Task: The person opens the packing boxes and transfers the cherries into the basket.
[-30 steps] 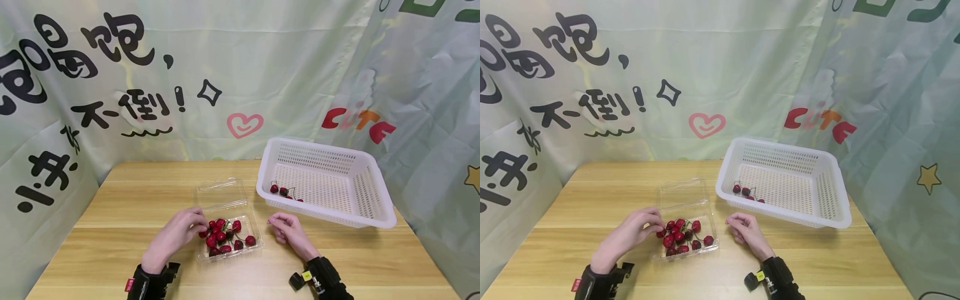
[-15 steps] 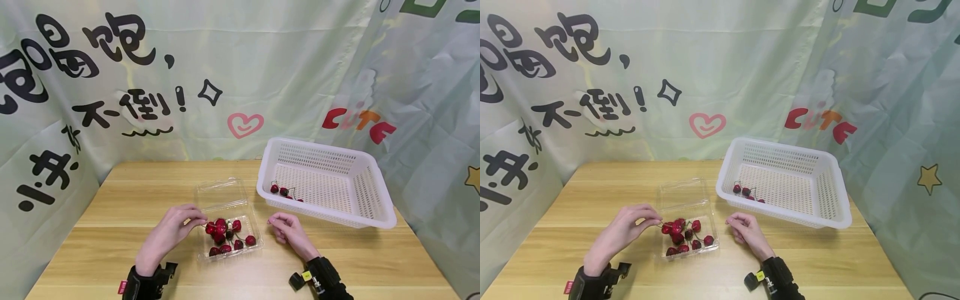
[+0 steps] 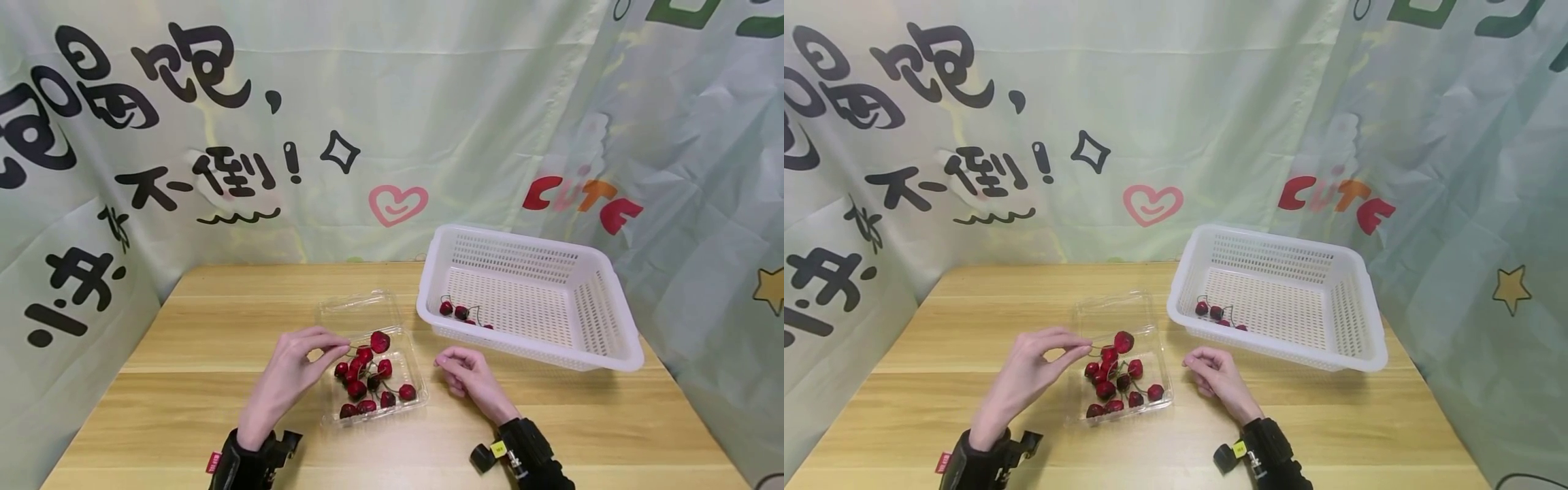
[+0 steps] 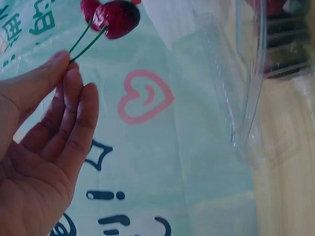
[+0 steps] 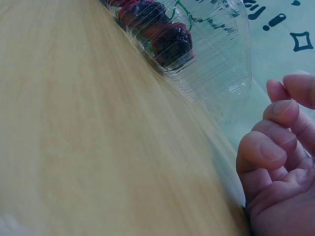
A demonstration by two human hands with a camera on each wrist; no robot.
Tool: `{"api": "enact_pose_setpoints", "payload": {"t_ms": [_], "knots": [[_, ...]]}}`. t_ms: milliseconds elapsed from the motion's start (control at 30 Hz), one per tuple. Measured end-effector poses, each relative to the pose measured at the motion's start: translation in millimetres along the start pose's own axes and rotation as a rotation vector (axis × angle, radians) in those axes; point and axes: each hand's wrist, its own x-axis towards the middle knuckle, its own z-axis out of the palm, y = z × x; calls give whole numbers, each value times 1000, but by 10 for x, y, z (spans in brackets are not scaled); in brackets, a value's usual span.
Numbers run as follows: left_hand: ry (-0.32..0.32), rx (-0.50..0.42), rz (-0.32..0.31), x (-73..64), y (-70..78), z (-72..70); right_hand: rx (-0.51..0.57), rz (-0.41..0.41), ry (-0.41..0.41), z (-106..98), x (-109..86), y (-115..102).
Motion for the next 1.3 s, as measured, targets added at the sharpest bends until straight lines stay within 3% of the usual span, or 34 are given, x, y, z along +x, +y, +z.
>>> {"api": "enact_pose_setpoints", "payload": {"t_ms": [333,500,800,1300], "knots": [[-31,-48,-189,213,132,42,-11,-2,0,11,-1,-2],[-39,-160,-298,301,160,42,-19,-7,-5,17,-2,8],[-122,-332,-513,492,157,77,-18,-15,-6,12,-6,10],[-225,-513,-616,890,82,269,-48,-31,-10,5,-6,17]]}}
